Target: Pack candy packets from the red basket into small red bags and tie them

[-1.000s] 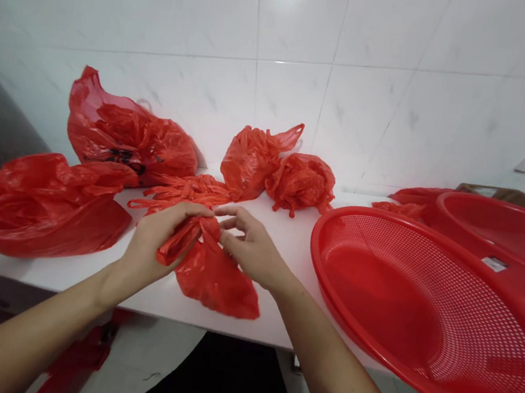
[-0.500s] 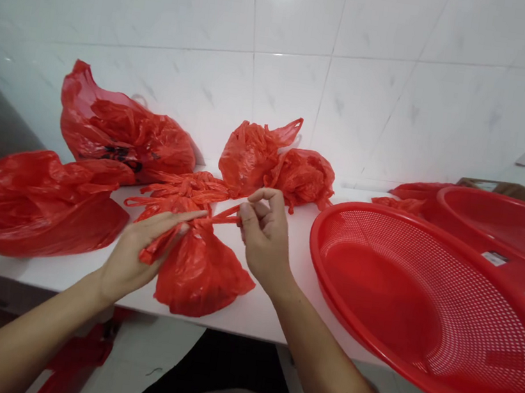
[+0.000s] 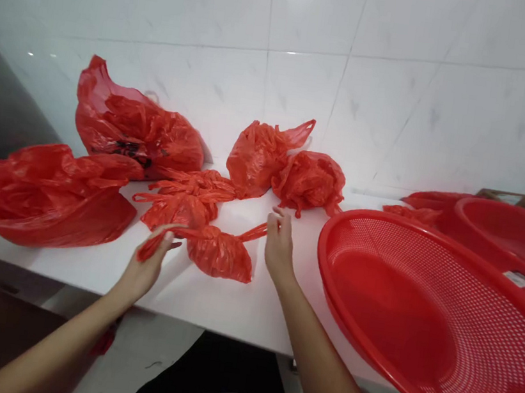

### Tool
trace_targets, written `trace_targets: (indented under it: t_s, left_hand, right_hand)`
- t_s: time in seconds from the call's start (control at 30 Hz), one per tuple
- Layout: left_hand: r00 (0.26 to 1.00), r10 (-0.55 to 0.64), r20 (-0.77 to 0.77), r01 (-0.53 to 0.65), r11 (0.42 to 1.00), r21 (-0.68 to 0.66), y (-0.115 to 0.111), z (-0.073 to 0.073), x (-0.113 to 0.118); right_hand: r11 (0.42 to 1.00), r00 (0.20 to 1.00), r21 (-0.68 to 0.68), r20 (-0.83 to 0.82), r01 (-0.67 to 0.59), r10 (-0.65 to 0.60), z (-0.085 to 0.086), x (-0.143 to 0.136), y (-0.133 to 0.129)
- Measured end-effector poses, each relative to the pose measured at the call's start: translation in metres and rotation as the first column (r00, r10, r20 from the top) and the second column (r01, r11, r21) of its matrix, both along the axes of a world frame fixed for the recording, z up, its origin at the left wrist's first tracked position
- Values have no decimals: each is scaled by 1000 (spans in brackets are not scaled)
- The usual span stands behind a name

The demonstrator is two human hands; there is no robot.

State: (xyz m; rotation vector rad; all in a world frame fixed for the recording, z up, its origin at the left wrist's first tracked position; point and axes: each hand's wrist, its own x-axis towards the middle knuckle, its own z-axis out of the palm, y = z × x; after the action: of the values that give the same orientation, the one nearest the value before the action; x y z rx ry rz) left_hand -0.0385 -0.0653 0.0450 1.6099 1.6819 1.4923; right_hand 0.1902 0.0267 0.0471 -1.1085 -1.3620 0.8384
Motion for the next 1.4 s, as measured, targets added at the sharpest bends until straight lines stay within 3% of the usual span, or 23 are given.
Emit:
trace_targets:
  t_s: [0.1, 0.2, 0.3, 0.5, 0.6, 0.73, 0.9, 1.13, 1.4]
  left_hand:
    - [945, -108, -310, 116, 993, 7, 22, -9, 18]
    - [882, -117, -457, 133, 991, 2, 38, -13, 29]
    - [840, -95, -535, 99, 995, -21, 46, -9, 30]
    - [820, -8, -573, -49, 995, -85, 45, -4, 16]
    - [827, 30, -562, -129, 982, -137, 45, -13, 8]
    - [816, 16, -577, -192, 950, -245, 50, -24, 5]
    - [777, -54, -628, -249, 889, -384, 68, -25, 6]
    - [731, -143, -667, -282, 827, -487, 87, -21, 6]
    - [716, -151, -681, -291, 822, -489, 93, -27, 5]
  right_hand:
    - [986, 923, 63, 367, -153, 120, -9, -4, -17]
    - [965, 804, 6, 555, -260, 213, -26, -9, -26]
    - [944, 754, -36, 592, -328, 285, -33, -7, -19]
    - [927, 778, -20, 537, -375, 326, -12, 5, 9]
    - [929, 772, -51, 542, -366, 334, -13, 6, 15]
    - [957, 740, -71, 618, -282, 264, -30, 2, 17]
    - [984, 600, -29, 789, -175, 130, -47, -5, 16]
    - [990, 445, -86, 886, -110, 126, -48, -12, 22]
    - [992, 405, -95, 906, -85, 122, -47, -14, 23]
